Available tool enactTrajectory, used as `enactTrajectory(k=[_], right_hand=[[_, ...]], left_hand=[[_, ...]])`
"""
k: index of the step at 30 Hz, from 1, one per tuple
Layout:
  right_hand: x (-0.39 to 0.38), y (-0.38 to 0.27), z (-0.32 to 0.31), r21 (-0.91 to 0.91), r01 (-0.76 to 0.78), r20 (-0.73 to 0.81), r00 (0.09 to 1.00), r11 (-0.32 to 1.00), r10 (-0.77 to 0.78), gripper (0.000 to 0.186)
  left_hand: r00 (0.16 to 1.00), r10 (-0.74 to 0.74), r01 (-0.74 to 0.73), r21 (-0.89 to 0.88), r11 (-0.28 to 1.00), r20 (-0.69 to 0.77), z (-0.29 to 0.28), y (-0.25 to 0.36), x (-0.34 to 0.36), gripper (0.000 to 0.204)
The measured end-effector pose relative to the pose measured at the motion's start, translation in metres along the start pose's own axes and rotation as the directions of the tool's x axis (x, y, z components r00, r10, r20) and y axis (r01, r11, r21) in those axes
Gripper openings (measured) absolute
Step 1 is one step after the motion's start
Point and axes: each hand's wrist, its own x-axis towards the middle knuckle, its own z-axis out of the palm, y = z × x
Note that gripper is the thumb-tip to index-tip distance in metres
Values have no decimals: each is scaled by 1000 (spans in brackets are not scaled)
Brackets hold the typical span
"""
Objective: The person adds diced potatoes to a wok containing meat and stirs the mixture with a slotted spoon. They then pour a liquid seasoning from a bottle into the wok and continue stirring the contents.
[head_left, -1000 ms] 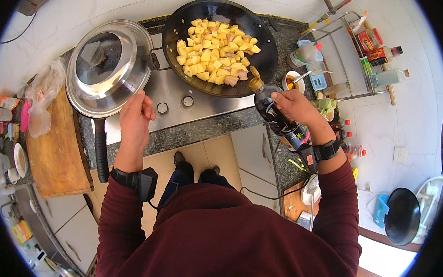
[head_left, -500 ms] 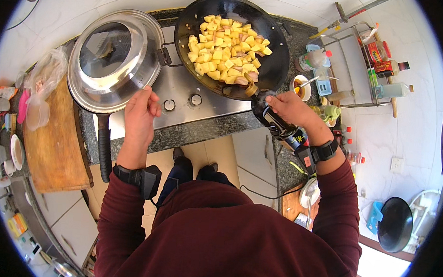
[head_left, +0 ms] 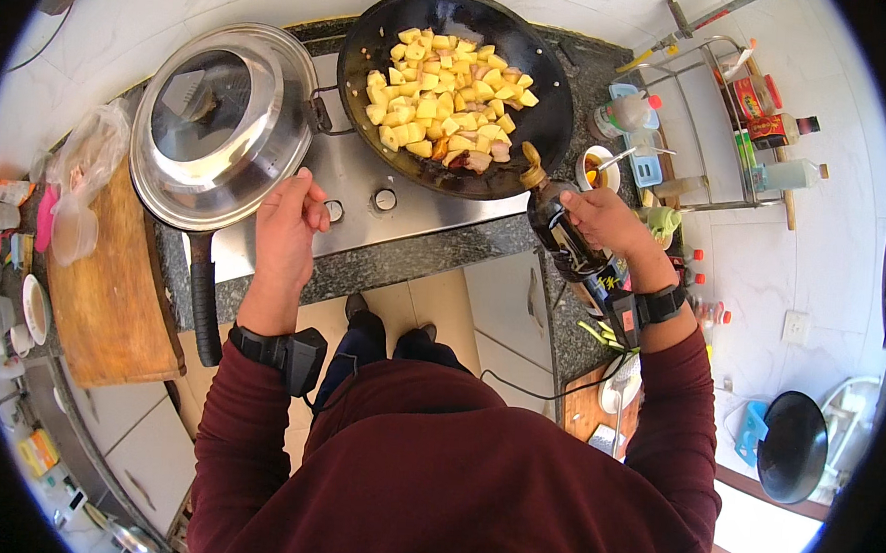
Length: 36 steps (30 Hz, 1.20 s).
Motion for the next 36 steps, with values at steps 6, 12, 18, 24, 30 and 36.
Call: enactTrajectory(k=[6,12,18,24,30,36], right_hand=[[-12,19,-17,425,78,-21,997,902,-76,39],[-27,52,-13,700,278,-116,953,658,-280,36],[-46,79,4,696,450,-244,881,560,-404,36],[-85,106,5,641,497,-259,857,584,-444,36],[-123,149,-8,705,520,-325,841,482,-432,36],[-159,182,-38,683,598,-488,801,418,-347,35]], left_hand=[[999,-25,25,4,1000,24,20,-4,-2,28],[995,-30,23,73,997,95,53,-9,-10,25],[685,361,-720,509,472,633,141,-16,-41,18],[324,166,-946,323,38,931,251,-24,-74,66],[224,64,-964,231,-133,972,292,-55,-103,50],[77,92,-997,80,-23,993,330,-92,-135,53]])
